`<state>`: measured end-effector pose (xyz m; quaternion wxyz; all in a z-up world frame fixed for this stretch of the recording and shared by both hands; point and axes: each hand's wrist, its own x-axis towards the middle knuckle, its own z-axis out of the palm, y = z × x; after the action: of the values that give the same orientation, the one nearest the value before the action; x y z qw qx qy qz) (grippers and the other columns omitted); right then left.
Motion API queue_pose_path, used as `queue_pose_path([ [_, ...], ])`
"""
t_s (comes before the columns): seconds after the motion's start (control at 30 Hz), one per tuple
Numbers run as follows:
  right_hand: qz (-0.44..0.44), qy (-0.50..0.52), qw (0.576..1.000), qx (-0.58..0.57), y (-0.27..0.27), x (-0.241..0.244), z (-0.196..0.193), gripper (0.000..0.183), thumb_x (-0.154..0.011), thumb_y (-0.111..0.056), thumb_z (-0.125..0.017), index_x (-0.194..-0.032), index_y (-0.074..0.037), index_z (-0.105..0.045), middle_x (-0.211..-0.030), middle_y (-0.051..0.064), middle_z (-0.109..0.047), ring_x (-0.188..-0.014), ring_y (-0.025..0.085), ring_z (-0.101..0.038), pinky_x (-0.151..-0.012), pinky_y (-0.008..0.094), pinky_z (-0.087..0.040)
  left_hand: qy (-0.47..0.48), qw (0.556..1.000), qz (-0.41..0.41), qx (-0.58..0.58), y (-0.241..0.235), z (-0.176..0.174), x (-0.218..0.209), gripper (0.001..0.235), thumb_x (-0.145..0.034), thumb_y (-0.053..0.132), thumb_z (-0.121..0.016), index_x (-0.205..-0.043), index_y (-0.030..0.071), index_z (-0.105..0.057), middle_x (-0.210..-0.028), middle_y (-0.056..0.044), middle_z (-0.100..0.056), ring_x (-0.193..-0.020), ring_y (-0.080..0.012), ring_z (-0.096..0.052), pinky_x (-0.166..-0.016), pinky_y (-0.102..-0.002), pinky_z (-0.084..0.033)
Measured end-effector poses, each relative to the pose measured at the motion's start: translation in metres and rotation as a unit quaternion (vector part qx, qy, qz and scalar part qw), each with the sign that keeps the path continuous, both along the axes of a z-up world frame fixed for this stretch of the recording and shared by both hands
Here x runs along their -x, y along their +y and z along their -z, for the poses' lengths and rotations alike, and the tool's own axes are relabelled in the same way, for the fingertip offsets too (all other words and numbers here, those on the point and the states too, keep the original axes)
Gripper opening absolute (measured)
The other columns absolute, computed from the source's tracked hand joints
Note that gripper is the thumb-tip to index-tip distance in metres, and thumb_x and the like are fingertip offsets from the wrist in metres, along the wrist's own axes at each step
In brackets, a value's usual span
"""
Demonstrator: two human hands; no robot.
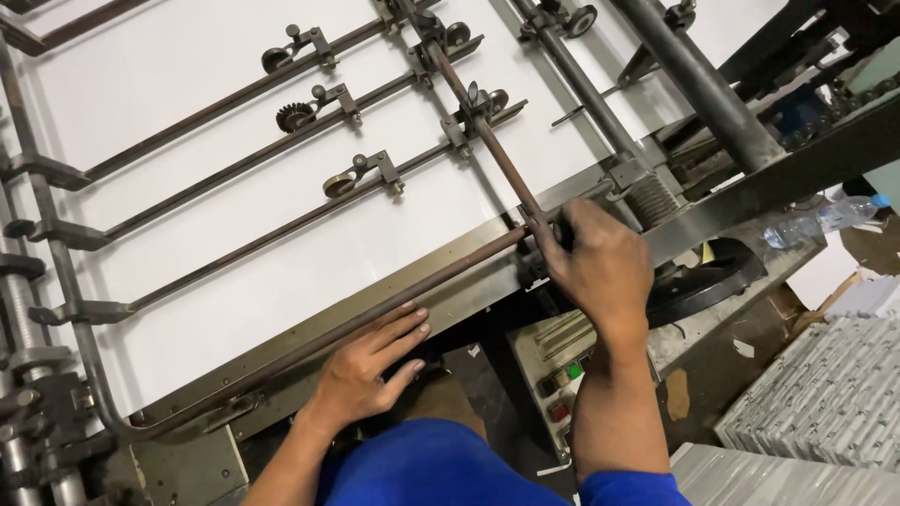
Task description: The person uses a long metal rod to turn a knob or lever on a large industrial machine. They repeatedly move the rod back and forth while holding onto the machine's frame for stability.
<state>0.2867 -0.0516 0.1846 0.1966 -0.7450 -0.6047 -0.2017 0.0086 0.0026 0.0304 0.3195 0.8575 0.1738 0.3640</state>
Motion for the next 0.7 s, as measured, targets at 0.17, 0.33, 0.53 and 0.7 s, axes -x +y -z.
queue_pose_path([
  [0.17,0.015,0.011,1.0,0.009,-0.0005,0.0023,-0.0023,0.032,-0.091,-0.032,-0.082,-0.087,-0.004,-0.065,-0.086,0.012,-0.071,-0.071,0.036,-0.07,-0.056,0.046,-0.052,0.003,1.0,-0.005,-0.018,-0.0004,-0.0053,-0.0005,0.045,-0.081,0.015,-0.082,-0.125,0.008,-0.072,-0.138,-0.009,-0.067,-0.137,-0.029,-0.057,-0.114,-0.042,-0.046],
  [0.33,0.022,0.017,0.999,0.016,-0.0003,0.0034,-0.0027,0.031,-0.09,-0.031,-0.081,-0.087,-0.005,-0.065,-0.085,0.011,-0.072,-0.071,0.035,-0.07,-0.055,0.046,-0.052,0.007,1.0,-0.005,-0.021,-0.0003,-0.006,-0.0003,0.044,-0.082,0.014,-0.081,-0.124,0.008,-0.072,-0.137,-0.01,-0.068,-0.136,-0.0292,-0.057,-0.113,-0.042,-0.046],
  [0.53,0.03,0.024,0.999,0.029,0.0,0.0024,-0.0021,0.032,-0.09,-0.031,-0.081,-0.086,-0.004,-0.065,-0.082,0.01,-0.071,-0.069,0.034,-0.07,-0.054,0.046,-0.052,0.01,1.0,-0.001,-0.015,-0.0001,-0.0032,-0.0012,0.043,-0.082,0.015,-0.081,-0.124,0.009,-0.072,-0.137,-0.009,-0.068,-0.137,-0.0285,-0.057,-0.114,-0.042,-0.046],
  [0.7,0.028,0.022,0.999,0.026,0.0003,0.0029,-0.0028,0.029,-0.089,-0.029,-0.081,-0.087,-0.005,-0.066,-0.083,0.01,-0.071,-0.07,0.034,-0.071,-0.055,0.046,-0.053,0.017,1.0,-0.011,-0.013,-0.0009,-0.0043,-0.0012,0.044,-0.082,0.016,-0.081,-0.124,0.01,-0.073,-0.138,-0.008,-0.068,-0.137,-0.0269,-0.057,-0.114,-0.041,-0.046],
])
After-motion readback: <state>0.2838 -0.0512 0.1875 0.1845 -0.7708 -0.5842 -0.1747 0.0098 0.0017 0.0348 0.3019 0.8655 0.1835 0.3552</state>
